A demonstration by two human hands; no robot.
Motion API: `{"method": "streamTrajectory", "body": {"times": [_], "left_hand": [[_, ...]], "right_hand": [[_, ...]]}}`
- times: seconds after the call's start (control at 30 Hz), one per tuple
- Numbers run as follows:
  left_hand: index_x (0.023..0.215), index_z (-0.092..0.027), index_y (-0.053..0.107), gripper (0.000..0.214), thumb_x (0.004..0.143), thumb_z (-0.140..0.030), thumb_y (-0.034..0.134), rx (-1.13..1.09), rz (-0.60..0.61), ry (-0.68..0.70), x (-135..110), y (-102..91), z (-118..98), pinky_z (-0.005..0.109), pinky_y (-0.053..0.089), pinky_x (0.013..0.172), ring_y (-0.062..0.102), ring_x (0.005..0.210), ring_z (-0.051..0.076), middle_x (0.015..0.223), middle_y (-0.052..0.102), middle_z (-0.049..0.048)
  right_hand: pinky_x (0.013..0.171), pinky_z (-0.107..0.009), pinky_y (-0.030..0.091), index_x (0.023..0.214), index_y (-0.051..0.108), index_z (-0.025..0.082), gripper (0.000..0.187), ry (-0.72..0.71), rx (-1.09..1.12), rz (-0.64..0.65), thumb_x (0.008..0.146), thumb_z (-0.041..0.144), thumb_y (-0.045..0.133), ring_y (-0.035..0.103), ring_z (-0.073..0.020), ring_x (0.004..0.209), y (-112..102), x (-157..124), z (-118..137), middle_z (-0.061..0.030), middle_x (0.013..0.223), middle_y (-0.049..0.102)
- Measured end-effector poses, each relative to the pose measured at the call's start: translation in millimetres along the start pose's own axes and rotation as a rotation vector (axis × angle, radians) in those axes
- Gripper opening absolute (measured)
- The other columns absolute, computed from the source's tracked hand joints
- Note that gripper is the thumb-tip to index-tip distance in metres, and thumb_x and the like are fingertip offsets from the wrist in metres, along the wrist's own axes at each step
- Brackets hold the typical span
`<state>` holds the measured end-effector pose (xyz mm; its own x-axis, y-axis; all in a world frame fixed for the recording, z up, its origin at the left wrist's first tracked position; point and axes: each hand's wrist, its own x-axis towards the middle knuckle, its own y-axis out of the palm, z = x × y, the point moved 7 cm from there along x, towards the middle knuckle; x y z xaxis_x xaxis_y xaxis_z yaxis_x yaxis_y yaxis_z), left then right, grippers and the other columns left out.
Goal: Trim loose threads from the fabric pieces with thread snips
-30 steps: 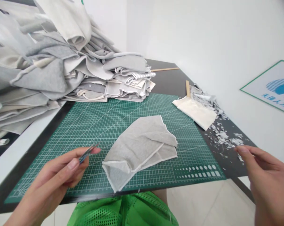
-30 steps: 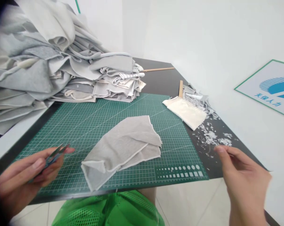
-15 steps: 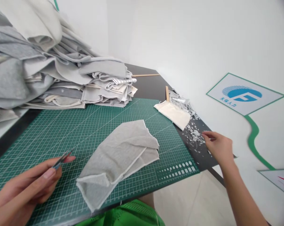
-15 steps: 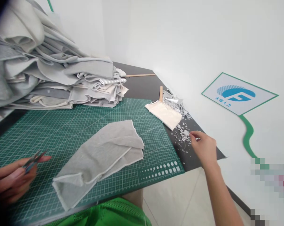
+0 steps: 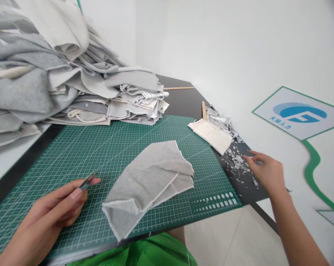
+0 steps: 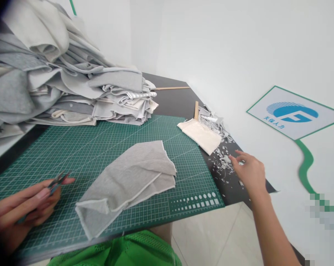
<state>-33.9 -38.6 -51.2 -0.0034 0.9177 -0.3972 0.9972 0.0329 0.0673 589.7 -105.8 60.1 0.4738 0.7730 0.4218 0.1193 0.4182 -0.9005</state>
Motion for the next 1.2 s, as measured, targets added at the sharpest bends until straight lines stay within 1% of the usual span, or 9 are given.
{"method": "streamTrajectory", "body": {"times": [0.1, 0.2, 0.3, 0.4, 0.47, 0.53, 0.73, 0.93, 1.2], "left_hand": [[0.115, -0.022, 0.072, 0.044, 0.082, -0.051, 0.074, -0.07, 0.068, 0.002, -4.5, 5.7, -5.4, 0.019, 0.019, 0.048, 0.024, 0.06, 0.01, 0.07, 0.032, -0.0033], [0.117, -0.02, 0.072, 0.042, 0.086, -0.049, 0.072, -0.086, 0.105, 0.035, -7.8, 9.8, -13.4, 0.02, 0.018, 0.049, 0.022, 0.061, 0.01, 0.07, 0.03, -0.0034], [0.116, -0.019, 0.072, 0.046, 0.082, -0.05, 0.075, -0.083, 0.129, 0.054, -7.1, 11.8, -15.9, 0.021, 0.018, 0.048, 0.022, 0.06, 0.01, 0.07, 0.03, -0.0035], [0.117, -0.02, 0.072, 0.05, 0.078, -0.051, 0.078, -0.079, 0.131, 0.051, -5.0, 10.4, -13.4, 0.021, 0.018, 0.047, 0.022, 0.059, 0.01, 0.07, 0.03, -0.0039], [0.117, -0.02, 0.072, 0.048, 0.08, -0.05, 0.077, -0.082, 0.134, 0.057, -4.5, 9.6, -12.6, 0.021, 0.019, 0.047, 0.023, 0.059, 0.01, 0.07, 0.03, -0.0038], [0.117, -0.02, 0.072, 0.046, 0.081, -0.049, 0.075, -0.08, 0.14, 0.077, -5.0, 9.9, -13.8, 0.021, 0.019, 0.047, 0.024, 0.059, 0.01, 0.07, 0.031, -0.0036], [0.117, -0.019, 0.071, 0.041, 0.088, -0.048, 0.069, -0.065, 0.146, 0.112, -8.5, 13.8, -19.2, 0.02, 0.018, 0.048, 0.023, 0.059, 0.01, 0.067, 0.03, -0.0039], [0.117, -0.019, 0.071, 0.041, 0.089, -0.048, 0.069, -0.073, 0.16, 0.128, -10.6, 12.6, -19.4, 0.022, 0.016, 0.048, 0.022, 0.058, 0.01, 0.066, 0.029, -0.0046], [0.117, -0.018, 0.071, 0.04, 0.089, -0.047, 0.069, -0.086, 0.167, 0.125, -9.8, 12.1, -17.9, 0.022, 0.016, 0.048, 0.022, 0.058, 0.009, 0.066, 0.03, -0.0044]], "right_hand": [[0.081, -0.029, 0.047, 0.118, 0.073, 0.02, 0.035, -0.011, 0.042, -0.01, 0.084, 0.029, 0.07, 0.072, -0.0205, 0.093, -4.7, 0.9, 2.8, -0.0059, 0.102, 0.077], [0.071, -0.031, 0.047, 0.101, 0.079, 0.018, 0.024, 0.028, 0.072, -0.066, 0.085, 0.03, 0.068, 0.072, -0.0192, 0.072, -14.6, -4.3, 8.0, -0.0068, 0.081, 0.077], [0.07, -0.032, 0.048, 0.097, 0.08, 0.017, 0.025, 0.048, 0.122, -0.157, 0.087, 0.036, 0.068, 0.071, -0.0203, 0.073, -32.2, -21.4, 32.7, -0.0088, 0.081, 0.076], [0.081, -0.031, 0.051, 0.102, 0.078, 0.019, 0.02, -0.071, 0.317, -0.24, 0.089, 0.032, 0.069, 0.071, -0.0184, 0.081, -54.3, -52.4, 88.2, -0.0085, 0.096, 0.076], [0.085, -0.031, 0.052, 0.099, 0.077, 0.018, 0.012, -0.253, 0.476, -0.25, 0.088, 0.02, 0.071, 0.068, -0.0157, 0.079, -66.4, -79.0, 138.2, -0.008, 0.097, 0.075], [0.076, -0.028, 0.054, 0.1, 0.075, 0.021, 0.016, -0.427, 0.651, -0.172, 0.085, 0.015, 0.075, 0.066, -0.0135, 0.076, -70.3, -106.7, 187.7, -0.0048, 0.095, 0.073], [0.069, -0.027, 0.056, 0.102, 0.073, 0.018, 0.024, -0.589, 1.038, 0.118, 0.08, 0.013, 0.08, 0.064, -0.0147, 0.08, -56.2, -171.7, 287.8, -0.0042, 0.089, 0.066], [0.068, -0.032, 0.053, 0.101, 0.07, 0.016, 0.025, -0.611, 1.067, 0.079, 0.08, 0.015, 0.081, 0.06, -0.0166, 0.078, -40.9, -202.4, 317.5, -0.0054, 0.086, 0.063], [0.072, -0.033, 0.053, 0.103, 0.068, 0.012, 0.024, -0.616, 0.934, -0.047, 0.082, 0.003, 0.075, 0.058, -0.0175, 0.082, -30.9, -215.7, 320.1, -0.0087, 0.092, 0.065]]}}
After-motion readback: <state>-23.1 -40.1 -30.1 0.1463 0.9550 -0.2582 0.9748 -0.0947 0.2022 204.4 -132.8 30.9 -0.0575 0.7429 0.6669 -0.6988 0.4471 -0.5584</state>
